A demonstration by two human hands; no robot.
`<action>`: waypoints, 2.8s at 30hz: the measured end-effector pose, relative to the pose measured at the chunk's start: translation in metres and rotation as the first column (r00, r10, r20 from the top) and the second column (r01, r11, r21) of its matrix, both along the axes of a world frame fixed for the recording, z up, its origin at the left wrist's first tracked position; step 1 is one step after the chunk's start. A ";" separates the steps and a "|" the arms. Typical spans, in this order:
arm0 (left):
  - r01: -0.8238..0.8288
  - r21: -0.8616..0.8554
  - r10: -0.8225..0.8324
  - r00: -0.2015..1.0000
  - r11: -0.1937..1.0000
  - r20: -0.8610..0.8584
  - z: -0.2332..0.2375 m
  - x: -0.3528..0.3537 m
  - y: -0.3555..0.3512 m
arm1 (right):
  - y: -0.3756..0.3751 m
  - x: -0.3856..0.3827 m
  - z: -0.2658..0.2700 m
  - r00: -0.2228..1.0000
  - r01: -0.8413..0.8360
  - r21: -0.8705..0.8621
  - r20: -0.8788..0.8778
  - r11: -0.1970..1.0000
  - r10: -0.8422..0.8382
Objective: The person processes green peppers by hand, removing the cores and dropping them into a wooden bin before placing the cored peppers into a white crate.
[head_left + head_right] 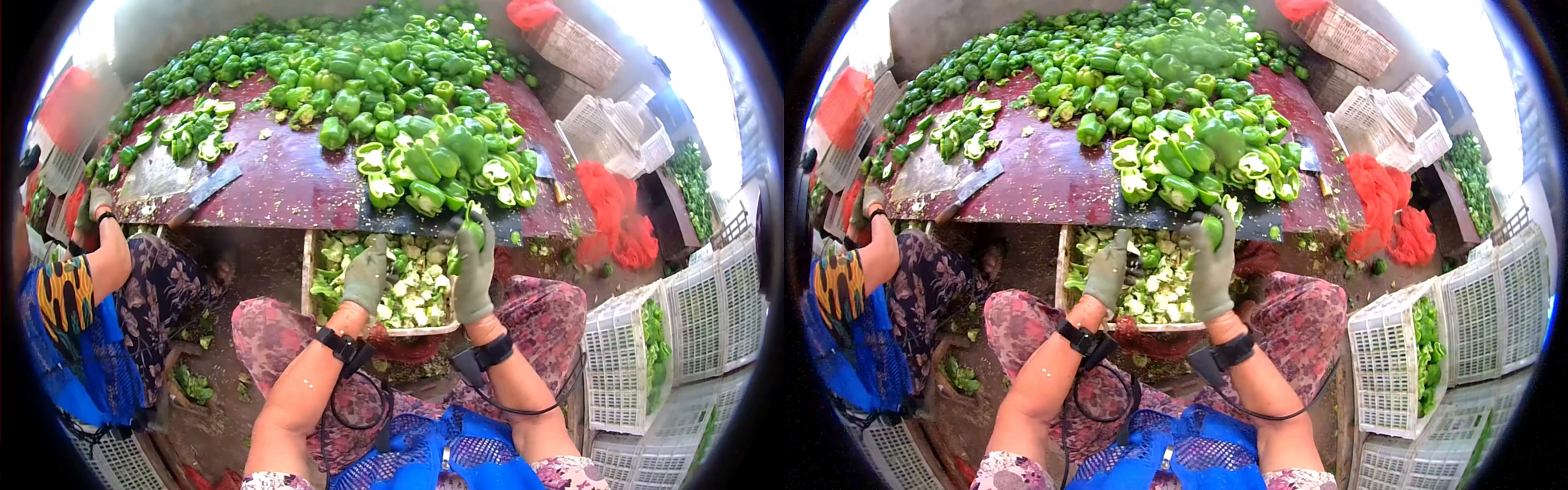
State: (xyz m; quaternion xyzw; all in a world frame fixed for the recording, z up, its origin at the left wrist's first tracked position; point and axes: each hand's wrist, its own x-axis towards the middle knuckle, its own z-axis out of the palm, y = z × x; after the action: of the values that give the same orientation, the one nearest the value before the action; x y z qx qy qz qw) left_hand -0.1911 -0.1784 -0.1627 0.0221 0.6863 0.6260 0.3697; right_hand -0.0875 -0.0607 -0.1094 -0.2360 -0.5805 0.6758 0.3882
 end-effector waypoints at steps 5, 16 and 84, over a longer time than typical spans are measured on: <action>-0.048 0.627 -0.199 0.927 0.778 0.317 -0.006 0.001 0.009 | -0.011 0.002 -0.008 0.790 -0.597 0.735 0.609 0.323 0.075; -0.259 0.288 0.229 0.964 0.922 0.134 -0.022 0.001 -0.001 | 0.251 0.302 0.105 -0.075 -0.153 0.986 -0.082 -0.070 -0.994; 0.307 0.505 -0.332 0.942 0.807 -0.043 0.009 0.049 -0.004 | 0.001 0.018 -0.088 0.957 -0.275 -0.095 0.072 0.957 0.282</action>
State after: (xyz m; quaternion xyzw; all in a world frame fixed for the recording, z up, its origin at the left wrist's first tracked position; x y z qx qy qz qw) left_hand -0.1421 -0.1828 -0.1537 0.2181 0.4758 0.7127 0.4671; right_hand -0.0696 -0.0593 -0.1973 -0.1965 -0.5949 0.7369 0.2539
